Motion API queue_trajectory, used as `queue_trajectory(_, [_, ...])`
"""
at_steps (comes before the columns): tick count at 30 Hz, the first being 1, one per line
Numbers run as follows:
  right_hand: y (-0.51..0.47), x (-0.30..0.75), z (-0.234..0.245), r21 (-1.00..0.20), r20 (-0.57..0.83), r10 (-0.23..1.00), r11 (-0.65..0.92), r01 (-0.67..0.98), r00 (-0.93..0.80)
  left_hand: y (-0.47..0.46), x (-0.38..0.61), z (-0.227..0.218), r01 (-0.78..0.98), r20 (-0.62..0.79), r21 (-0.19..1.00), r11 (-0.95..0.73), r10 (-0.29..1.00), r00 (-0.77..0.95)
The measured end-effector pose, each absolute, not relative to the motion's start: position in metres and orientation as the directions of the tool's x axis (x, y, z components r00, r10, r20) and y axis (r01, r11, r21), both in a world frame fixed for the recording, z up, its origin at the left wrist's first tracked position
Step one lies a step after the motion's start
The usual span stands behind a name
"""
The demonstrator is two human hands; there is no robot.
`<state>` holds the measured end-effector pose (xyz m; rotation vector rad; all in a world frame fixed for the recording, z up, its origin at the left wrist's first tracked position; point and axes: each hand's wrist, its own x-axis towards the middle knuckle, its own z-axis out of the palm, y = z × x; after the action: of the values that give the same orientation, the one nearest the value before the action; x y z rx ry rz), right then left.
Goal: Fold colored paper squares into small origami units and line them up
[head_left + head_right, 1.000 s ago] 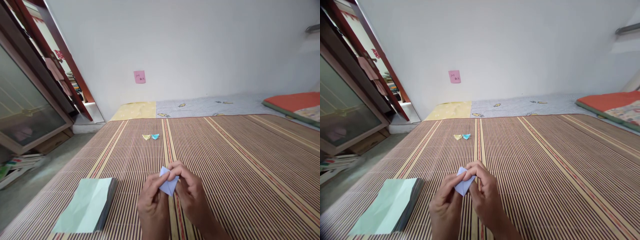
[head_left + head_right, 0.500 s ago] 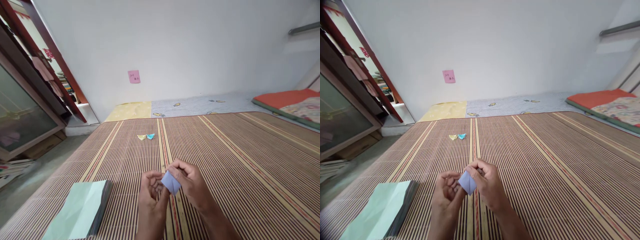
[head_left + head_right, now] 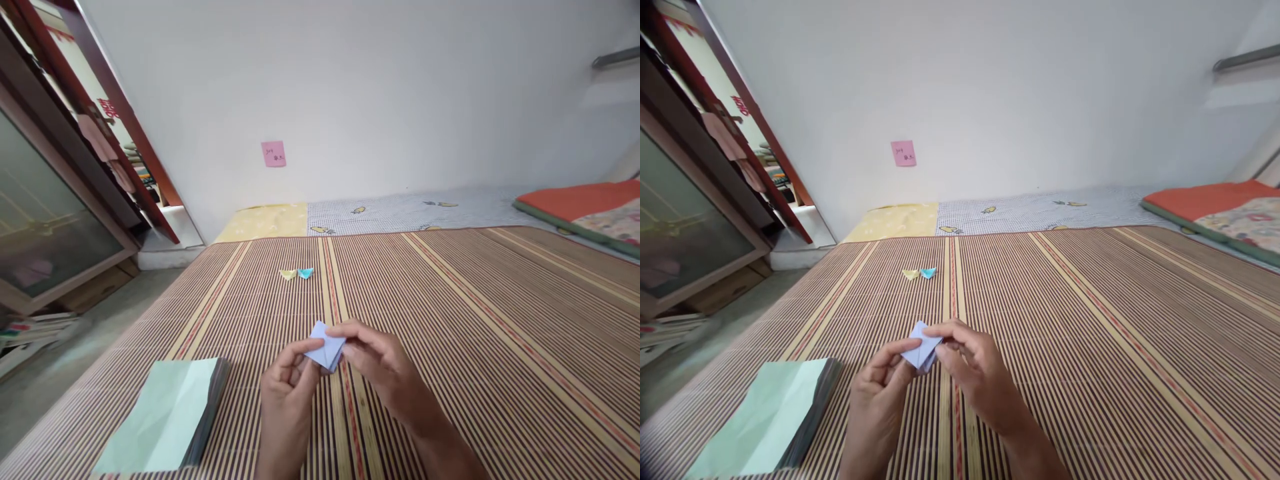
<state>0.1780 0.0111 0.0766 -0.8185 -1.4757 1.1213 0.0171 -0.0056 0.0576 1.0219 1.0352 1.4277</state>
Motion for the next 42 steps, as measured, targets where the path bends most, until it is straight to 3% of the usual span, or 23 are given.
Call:
queue_trajectory(3, [0.011, 0.179, 0.077, -0.938, 0.347, 0.909, 0.340, -0.069, -0.230, -0.003, 0.012, 0.058, -0.224, 0.112, 0.966, -0.131, 0.989, -0.096])
queue_trajectory(9, [0.012, 0.166, 0.074, -0.901, 0.432, 0.898, 0.427, -0.076, -0.087, -0.002, 0.014, 0.058, -0.062, 0.263, 0.961, -0.269, 0.961, -0.091])
queue_trajectory(14, [0.008, 0.154, 0.072, -0.913, 0.405, 0.914, 0.401, -0.071, -0.038, -0.005, 0.016, 0.058, -0.108, 0.171, 0.974, -0.200, 0.958, -0.231])
queue_trajectory(21, [0.006, 0.148, 0.064, -0.927, 0.374, 0.927, 0.374, -0.023, -0.004, -0.008, 0.021, 0.057, -0.142, 0.126, 0.976, -0.163, 0.962, -0.241])
queue_trajectory(26, [0.008, 0.161, 0.068, -0.920, 0.380, 0.918, 0.389, 0.059, -0.114, -0.001, 0.013, 0.064, -0.174, 0.060, 0.982, -0.071, 0.996, -0.070])
queue_trajectory(29, [0.010, 0.170, 0.071, -0.926, 0.322, 0.916, 0.358, 0.120, -0.241, 0.002, 0.004, 0.068, -0.069, 0.036, 0.997, -0.030, 0.996, 0.082])
queue_trajectory(32, [0.011, 0.174, 0.071, -0.944, 0.264, 0.927, 0.304, 0.124, -0.268, 0.003, -0.002, 0.069, 0.021, 0.035, 0.999, -0.038, 0.991, 0.128])
queue_trajectory(42, [0.016, 0.169, 0.069, -0.982, 0.189, 0.982, 0.188, -0.028, -0.020, -0.002, 0.012, 0.069, -0.069, -0.008, 0.998, 0.014, 0.996, 0.085])
